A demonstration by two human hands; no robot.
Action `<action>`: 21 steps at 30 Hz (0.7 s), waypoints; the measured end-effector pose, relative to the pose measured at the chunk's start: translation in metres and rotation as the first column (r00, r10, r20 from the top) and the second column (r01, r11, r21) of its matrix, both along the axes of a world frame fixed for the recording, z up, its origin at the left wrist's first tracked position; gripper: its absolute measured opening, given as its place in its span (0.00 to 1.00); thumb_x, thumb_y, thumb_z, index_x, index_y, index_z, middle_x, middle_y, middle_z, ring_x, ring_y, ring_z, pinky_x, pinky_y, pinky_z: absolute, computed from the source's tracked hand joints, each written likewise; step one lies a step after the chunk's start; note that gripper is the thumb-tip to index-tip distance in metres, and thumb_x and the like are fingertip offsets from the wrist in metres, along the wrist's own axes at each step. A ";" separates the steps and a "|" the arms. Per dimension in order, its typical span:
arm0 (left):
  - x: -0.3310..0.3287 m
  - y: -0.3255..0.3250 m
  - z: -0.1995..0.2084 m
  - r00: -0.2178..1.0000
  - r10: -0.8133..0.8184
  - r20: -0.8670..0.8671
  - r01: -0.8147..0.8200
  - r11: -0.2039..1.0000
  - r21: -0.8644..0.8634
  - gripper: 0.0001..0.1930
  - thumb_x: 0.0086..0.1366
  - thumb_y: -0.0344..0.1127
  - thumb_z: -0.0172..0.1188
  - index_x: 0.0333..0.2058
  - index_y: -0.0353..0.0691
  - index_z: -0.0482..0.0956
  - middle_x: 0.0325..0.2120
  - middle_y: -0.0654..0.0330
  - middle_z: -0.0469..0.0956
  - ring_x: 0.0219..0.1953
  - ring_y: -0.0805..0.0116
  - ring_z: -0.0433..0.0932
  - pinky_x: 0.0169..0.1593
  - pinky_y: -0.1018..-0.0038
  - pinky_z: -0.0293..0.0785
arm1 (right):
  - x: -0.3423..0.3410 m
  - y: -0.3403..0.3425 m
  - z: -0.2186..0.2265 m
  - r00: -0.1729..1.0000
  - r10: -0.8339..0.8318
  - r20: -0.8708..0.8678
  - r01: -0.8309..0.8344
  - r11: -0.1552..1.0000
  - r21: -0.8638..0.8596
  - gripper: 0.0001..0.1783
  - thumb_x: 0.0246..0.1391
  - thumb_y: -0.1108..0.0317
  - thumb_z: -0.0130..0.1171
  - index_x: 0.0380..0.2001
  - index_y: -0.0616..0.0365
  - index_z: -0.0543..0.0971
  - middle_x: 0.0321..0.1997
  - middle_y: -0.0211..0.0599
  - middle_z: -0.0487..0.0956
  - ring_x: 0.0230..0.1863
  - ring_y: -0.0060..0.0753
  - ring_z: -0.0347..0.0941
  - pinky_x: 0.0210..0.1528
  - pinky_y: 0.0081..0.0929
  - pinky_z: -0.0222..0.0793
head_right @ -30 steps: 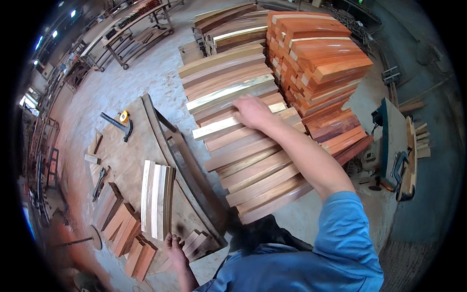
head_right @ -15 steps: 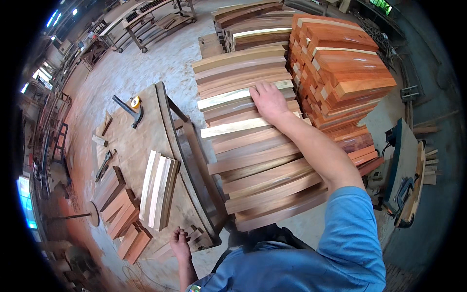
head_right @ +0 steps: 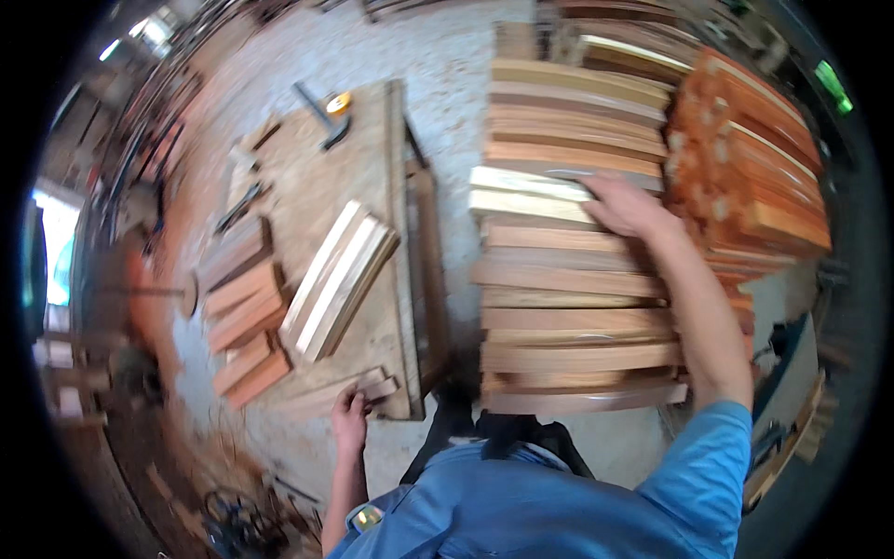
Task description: The person repeatedly picks up individual wooden planks from a workbench and stacks them onto a growing pile. The person handles the wood by hand, moving pieces from a scattered arrangement to a neat stack.
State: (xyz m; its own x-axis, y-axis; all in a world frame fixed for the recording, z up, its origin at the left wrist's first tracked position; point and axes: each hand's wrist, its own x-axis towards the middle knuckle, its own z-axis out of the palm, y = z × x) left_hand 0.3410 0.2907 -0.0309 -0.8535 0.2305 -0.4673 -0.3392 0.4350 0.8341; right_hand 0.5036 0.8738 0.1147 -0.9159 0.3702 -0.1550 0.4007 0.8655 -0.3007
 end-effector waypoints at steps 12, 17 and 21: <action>0.010 -0.003 0.000 0.988 -0.140 -0.065 0.135 0.988 -0.079 0.15 0.71 0.32 0.57 0.52 0.32 0.77 0.33 0.64 0.78 0.33 0.77 0.75 0.37 0.77 0.75 | -0.010 -0.017 0.000 0.999 -0.026 0.028 0.022 0.990 0.137 0.33 0.51 0.65 0.66 0.60 0.60 0.68 0.56 0.55 0.73 0.60 0.60 0.68 0.61 0.46 0.66; -0.006 0.054 0.054 0.876 -0.268 -0.401 0.281 0.959 -0.026 0.14 0.64 0.28 0.60 0.48 0.33 0.78 0.36 0.49 0.79 0.37 0.57 0.80 0.42 0.67 0.76 | -0.030 -0.022 0.009 0.975 -0.024 0.221 -0.015 0.985 0.171 0.20 0.54 0.62 0.64 0.48 0.57 0.76 0.47 0.52 0.77 0.51 0.59 0.74 0.55 0.48 0.71; -0.013 0.070 0.055 0.698 -0.428 -0.575 0.460 0.883 -0.100 0.17 0.62 0.26 0.61 0.51 0.33 0.77 0.37 0.48 0.78 0.39 0.54 0.81 0.42 0.64 0.78 | -0.025 -0.028 0.007 0.992 0.052 0.114 -0.068 0.987 0.145 0.30 0.50 0.61 0.69 0.56 0.55 0.74 0.56 0.48 0.73 0.60 0.54 0.70 0.61 0.43 0.69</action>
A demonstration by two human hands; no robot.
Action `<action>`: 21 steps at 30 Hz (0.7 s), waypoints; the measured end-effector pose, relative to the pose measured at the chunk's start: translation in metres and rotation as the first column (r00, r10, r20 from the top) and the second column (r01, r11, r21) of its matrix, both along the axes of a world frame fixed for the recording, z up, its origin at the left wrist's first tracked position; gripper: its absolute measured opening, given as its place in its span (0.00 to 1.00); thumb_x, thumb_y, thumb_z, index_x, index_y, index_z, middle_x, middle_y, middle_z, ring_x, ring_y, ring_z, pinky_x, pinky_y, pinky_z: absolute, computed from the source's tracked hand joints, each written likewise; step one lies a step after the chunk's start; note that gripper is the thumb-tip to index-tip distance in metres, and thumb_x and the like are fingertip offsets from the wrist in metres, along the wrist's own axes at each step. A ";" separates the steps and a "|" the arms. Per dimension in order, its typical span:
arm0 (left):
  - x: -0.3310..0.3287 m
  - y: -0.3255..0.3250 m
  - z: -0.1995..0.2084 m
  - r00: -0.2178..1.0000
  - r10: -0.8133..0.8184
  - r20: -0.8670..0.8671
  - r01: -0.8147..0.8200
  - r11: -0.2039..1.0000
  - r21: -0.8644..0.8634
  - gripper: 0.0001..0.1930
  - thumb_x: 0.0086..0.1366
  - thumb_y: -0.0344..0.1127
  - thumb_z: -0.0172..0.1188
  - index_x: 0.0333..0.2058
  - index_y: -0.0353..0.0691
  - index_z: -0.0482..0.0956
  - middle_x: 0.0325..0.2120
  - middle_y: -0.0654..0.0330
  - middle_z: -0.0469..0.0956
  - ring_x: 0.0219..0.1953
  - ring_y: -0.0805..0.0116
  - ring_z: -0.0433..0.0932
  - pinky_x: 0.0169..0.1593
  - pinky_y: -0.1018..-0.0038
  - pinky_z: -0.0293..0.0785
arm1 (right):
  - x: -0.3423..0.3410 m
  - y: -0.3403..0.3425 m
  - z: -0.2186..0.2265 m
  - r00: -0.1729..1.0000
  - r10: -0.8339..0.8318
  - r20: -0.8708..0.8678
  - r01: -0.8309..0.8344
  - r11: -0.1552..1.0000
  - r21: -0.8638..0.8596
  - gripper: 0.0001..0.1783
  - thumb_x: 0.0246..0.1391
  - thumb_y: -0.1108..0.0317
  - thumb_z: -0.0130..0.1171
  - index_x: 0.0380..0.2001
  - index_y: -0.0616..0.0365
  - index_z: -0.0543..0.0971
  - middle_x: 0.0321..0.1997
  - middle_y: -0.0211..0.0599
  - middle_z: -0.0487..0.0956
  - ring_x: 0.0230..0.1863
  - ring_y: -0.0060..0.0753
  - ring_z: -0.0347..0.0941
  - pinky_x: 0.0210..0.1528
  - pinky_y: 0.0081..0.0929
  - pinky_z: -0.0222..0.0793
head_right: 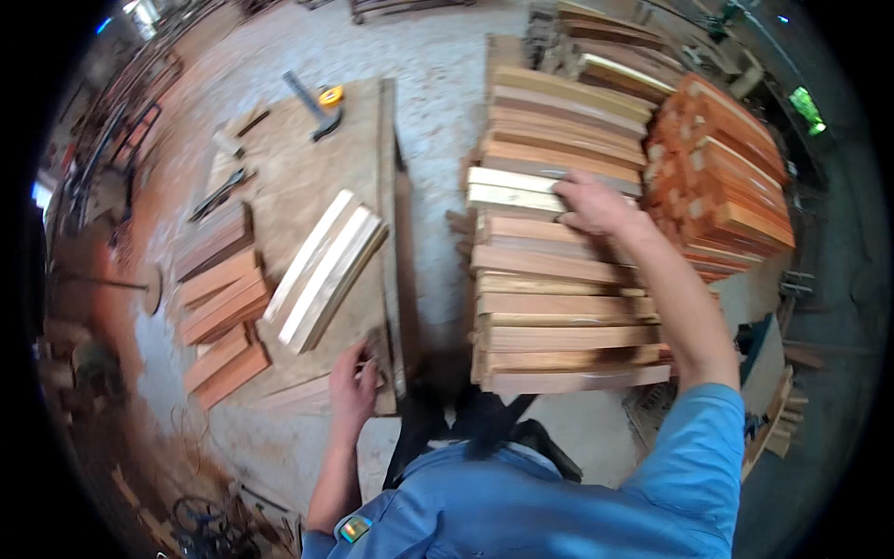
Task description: The person repeatedly picks up individual wooden planks from a workbench and stacks them onto a growing pile. The person handles the wood by hand, moving pieces from a scattered arrangement to a neat stack.
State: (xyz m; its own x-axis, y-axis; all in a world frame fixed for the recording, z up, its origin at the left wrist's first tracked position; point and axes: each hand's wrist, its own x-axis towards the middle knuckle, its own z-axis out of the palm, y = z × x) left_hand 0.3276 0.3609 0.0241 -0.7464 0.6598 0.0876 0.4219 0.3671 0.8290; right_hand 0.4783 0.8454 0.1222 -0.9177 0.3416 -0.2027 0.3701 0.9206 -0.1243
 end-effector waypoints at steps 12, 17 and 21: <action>-0.013 -0.098 -0.037 0.916 0.275 0.292 -0.195 0.941 -0.276 0.15 0.66 0.28 0.59 0.50 0.29 0.78 0.40 0.49 0.82 0.43 0.62 0.82 0.50 0.68 0.77 | -0.012 -0.023 -0.005 0.981 -0.191 -0.016 0.191 0.974 0.120 0.30 0.44 0.65 0.72 0.51 0.59 0.72 0.54 0.50 0.71 0.59 0.56 0.68 0.60 0.46 0.68; -0.016 -0.091 -0.034 0.974 0.212 0.083 -0.181 0.941 -0.286 0.15 0.64 0.29 0.60 0.49 0.32 0.78 0.39 0.47 0.82 0.41 0.53 0.82 0.48 0.66 0.78 | -0.018 -0.021 -0.008 0.982 -0.181 0.051 0.171 0.972 0.163 0.32 0.42 0.68 0.71 0.52 0.60 0.72 0.53 0.51 0.71 0.58 0.57 0.68 0.59 0.47 0.69; -0.017 -0.065 -0.028 0.977 0.192 0.090 -0.174 0.969 -0.176 0.15 0.63 0.31 0.61 0.47 0.34 0.79 0.37 0.46 0.81 0.41 0.50 0.81 0.46 0.61 0.77 | -0.016 -0.025 -0.009 0.982 -0.185 0.032 0.178 0.973 0.149 0.35 0.41 0.71 0.70 0.55 0.60 0.69 0.55 0.52 0.71 0.60 0.57 0.67 0.60 0.46 0.68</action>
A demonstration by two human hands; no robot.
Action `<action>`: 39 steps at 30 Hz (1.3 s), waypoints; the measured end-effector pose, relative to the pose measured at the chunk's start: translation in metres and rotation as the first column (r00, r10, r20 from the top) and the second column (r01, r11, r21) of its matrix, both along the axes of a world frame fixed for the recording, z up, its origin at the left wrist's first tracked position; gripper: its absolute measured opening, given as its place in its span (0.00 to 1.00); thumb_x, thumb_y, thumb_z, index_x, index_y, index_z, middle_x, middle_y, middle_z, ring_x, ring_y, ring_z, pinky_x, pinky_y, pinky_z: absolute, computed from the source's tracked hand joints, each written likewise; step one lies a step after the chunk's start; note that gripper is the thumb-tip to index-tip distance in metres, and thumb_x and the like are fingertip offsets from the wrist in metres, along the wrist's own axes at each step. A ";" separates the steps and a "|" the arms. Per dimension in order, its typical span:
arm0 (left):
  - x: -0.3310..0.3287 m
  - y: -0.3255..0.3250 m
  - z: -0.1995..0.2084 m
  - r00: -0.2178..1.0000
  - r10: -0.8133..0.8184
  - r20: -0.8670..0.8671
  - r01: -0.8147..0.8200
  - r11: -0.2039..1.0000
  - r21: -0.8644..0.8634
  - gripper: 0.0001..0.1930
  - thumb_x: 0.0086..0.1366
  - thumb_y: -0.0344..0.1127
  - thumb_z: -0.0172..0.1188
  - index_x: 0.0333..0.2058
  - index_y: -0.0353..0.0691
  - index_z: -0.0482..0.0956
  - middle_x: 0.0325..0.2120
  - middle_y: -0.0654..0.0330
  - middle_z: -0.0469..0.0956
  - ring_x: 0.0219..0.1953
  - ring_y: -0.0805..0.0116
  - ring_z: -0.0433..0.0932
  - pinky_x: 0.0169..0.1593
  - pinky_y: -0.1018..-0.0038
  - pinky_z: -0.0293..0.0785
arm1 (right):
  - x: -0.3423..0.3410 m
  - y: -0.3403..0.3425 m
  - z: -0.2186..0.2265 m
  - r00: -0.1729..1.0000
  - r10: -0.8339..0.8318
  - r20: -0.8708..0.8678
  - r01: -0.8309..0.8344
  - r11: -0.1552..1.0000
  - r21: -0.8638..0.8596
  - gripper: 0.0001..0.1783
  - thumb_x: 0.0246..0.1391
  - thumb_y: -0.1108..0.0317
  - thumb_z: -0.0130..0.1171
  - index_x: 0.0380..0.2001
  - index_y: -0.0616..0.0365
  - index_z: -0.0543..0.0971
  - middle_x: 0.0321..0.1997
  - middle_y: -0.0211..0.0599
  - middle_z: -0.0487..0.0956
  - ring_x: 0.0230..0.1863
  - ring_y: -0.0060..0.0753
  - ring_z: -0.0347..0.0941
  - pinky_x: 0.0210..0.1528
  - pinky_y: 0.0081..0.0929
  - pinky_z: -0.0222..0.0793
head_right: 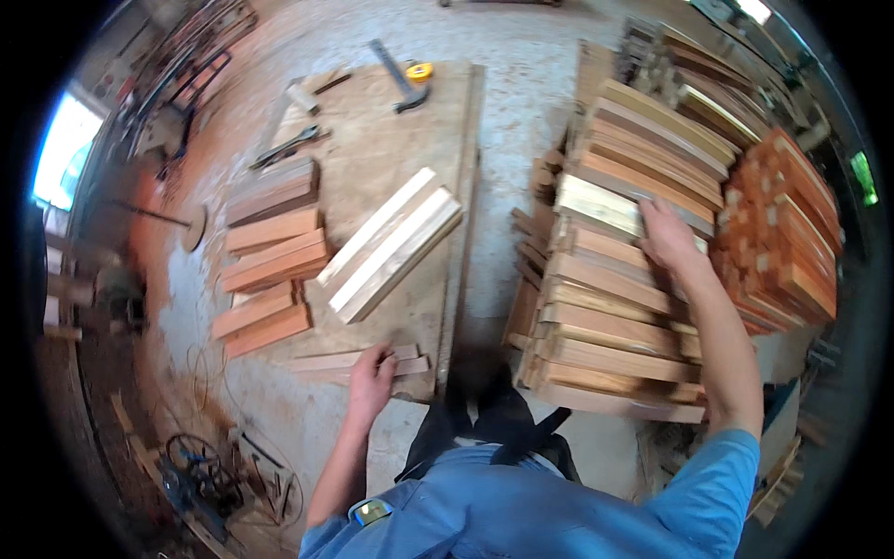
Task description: The person repeatedly picks up individual wooden planks from a workbench and stacks them onto a growing pile. The person handles the wood by hand, moving pieces from a scattered arrangement to a neat stack.
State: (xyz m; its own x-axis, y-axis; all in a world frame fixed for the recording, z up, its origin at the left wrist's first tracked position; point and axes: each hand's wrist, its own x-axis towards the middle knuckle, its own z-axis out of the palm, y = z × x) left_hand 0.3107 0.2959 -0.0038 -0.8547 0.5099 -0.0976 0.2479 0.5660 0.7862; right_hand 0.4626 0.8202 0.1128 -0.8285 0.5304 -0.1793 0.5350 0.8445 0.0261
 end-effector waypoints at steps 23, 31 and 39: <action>-0.034 0.095 0.135 0.781 -0.373 -0.501 0.408 0.912 -0.042 0.38 0.56 0.41 0.70 0.61 0.30 0.67 0.59 0.43 0.68 0.61 0.43 0.68 0.64 0.56 0.65 | -0.076 -0.116 0.084 0.892 0.428 -0.147 -0.410 0.902 0.137 0.20 0.47 0.79 0.58 0.47 0.63 0.73 0.48 0.48 0.73 0.53 0.52 0.69 0.59 0.43 0.68; -0.046 0.097 0.102 0.864 -0.412 -0.289 0.336 0.900 -0.277 0.43 0.51 0.41 0.72 0.62 0.28 0.62 0.52 0.44 0.72 0.54 0.47 0.72 0.58 0.58 0.68 | -0.151 -0.251 0.038 0.562 0.827 -0.038 -0.820 0.562 0.111 0.16 0.49 0.66 0.61 0.43 0.56 0.78 0.42 0.33 0.75 0.50 0.35 0.71 0.56 0.36 0.65; -0.056 0.024 -0.009 0.925 -0.289 -0.247 0.239 0.947 -0.215 0.37 0.49 0.38 0.71 0.57 0.32 0.68 0.47 0.45 0.74 0.49 0.47 0.72 0.53 0.59 0.71 | -0.162 -0.337 -0.062 0.824 0.413 -0.388 -0.539 0.783 -0.310 0.18 0.45 0.65 0.66 0.41 0.57 0.78 0.42 0.35 0.75 0.50 0.40 0.72 0.56 0.36 0.67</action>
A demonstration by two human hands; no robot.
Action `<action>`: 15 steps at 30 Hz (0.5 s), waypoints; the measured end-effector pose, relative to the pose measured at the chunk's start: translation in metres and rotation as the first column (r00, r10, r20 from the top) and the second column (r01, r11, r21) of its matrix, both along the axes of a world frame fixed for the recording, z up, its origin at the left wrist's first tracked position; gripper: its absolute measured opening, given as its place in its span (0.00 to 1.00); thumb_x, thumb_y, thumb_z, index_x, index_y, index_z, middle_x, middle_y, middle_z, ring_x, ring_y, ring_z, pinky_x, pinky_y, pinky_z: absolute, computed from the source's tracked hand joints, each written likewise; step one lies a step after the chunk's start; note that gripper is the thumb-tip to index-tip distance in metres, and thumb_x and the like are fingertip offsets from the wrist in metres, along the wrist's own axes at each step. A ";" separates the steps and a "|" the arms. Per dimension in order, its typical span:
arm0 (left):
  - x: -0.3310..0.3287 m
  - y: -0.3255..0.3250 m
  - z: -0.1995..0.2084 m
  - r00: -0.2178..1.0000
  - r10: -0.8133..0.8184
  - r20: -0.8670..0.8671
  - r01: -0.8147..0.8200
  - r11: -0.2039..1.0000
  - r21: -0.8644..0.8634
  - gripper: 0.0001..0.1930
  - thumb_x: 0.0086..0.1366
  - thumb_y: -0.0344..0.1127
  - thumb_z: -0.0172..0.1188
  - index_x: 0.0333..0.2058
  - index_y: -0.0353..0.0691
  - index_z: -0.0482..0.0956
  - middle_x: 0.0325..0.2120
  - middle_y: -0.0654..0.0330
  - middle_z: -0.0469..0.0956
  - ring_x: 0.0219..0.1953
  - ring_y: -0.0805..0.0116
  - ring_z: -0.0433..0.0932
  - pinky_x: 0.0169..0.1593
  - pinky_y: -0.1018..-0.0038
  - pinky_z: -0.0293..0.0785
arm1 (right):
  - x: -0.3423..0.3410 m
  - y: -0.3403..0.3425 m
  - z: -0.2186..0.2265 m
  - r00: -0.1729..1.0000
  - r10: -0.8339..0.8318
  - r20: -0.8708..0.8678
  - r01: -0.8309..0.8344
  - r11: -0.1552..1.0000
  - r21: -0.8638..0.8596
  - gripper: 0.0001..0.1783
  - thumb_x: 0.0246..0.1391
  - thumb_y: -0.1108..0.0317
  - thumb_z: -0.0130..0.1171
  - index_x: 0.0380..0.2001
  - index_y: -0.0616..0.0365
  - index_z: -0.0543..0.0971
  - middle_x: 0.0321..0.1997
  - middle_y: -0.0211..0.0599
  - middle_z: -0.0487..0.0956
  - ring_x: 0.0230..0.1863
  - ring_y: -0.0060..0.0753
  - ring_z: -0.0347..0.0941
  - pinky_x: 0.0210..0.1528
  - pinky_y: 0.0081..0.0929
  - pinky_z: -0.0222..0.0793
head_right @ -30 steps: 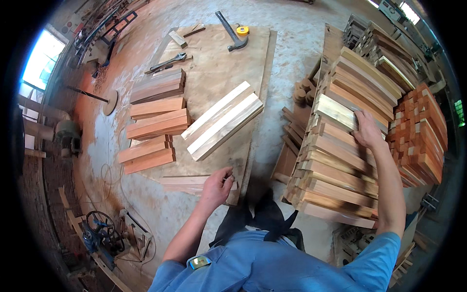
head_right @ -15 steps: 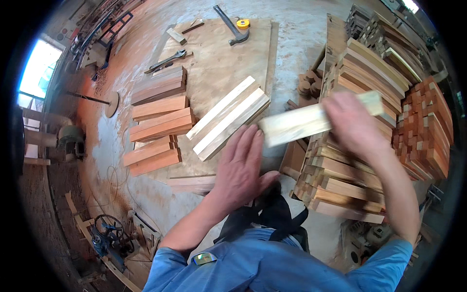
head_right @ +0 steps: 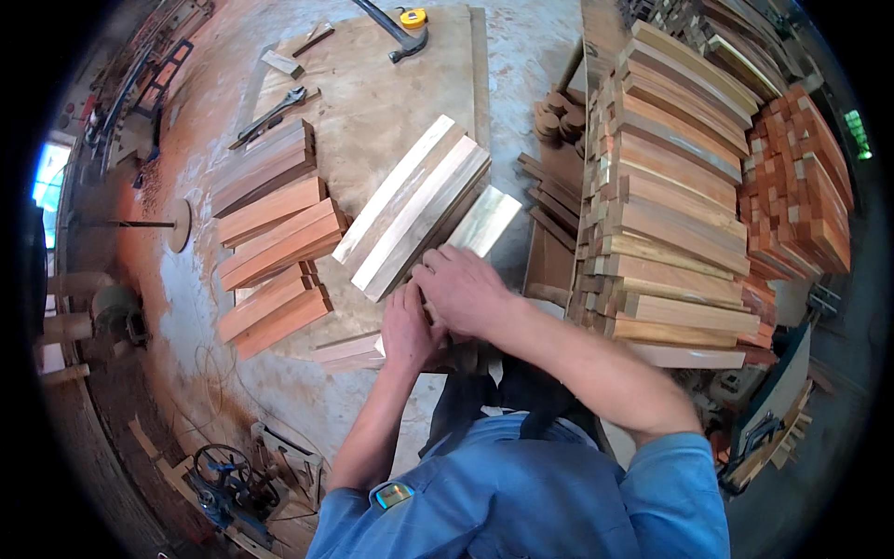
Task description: The person repeatedly picks up individual wooden planks from a workbench and stacks them onto a growing pile. The person handles the wood by hand, moving pieces from a scattered arrangement to a neat stack.
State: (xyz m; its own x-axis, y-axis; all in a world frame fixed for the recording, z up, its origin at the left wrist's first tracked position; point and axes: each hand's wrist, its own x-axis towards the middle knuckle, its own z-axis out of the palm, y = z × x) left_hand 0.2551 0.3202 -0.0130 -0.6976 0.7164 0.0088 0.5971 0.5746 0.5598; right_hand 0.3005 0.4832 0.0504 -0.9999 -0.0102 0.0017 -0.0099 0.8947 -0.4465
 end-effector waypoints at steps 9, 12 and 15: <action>-0.005 0.030 -0.033 0.984 0.001 -0.181 -0.019 0.995 -0.095 0.38 0.48 0.40 0.71 0.57 0.29 0.69 0.43 0.50 0.74 0.44 0.52 0.72 0.48 0.62 0.70 | 0.028 -0.017 -0.121 0.552 -0.544 0.632 0.778 0.063 -0.625 0.20 0.61 0.56 0.59 0.32 0.67 0.79 0.25 0.40 0.80 0.27 0.32 0.76 0.32 0.36 0.70; -0.013 0.038 -0.038 0.986 -0.008 -0.165 -0.010 0.994 -0.109 0.32 0.53 0.38 0.67 0.55 0.29 0.71 0.46 0.48 0.74 0.45 0.51 0.72 0.49 0.61 0.69 | 0.007 -0.016 -0.135 0.500 -0.634 0.590 0.804 0.087 -0.588 0.19 0.60 0.58 0.59 0.33 0.68 0.79 0.27 0.46 0.81 0.28 0.37 0.78 0.33 0.37 0.71; -0.016 0.036 -0.055 0.956 -0.072 -0.285 0.053 0.996 -0.077 0.24 0.60 0.34 0.59 0.54 0.31 0.73 0.51 0.46 0.73 0.50 0.48 0.72 0.54 0.59 0.69 | -0.001 -0.014 -0.167 0.511 -0.669 0.540 0.794 0.127 -0.594 0.17 0.58 0.61 0.58 0.36 0.69 0.80 0.33 0.55 0.83 0.35 0.50 0.81 0.40 0.41 0.74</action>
State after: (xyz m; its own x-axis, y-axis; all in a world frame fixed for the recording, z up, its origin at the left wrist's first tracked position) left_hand 0.2387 0.3566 -0.0682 -0.6266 0.7643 0.1521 0.7628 0.5615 0.3207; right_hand 0.2997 0.4693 -0.1163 -0.5182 0.6692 -0.5326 0.5585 -0.2069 -0.8033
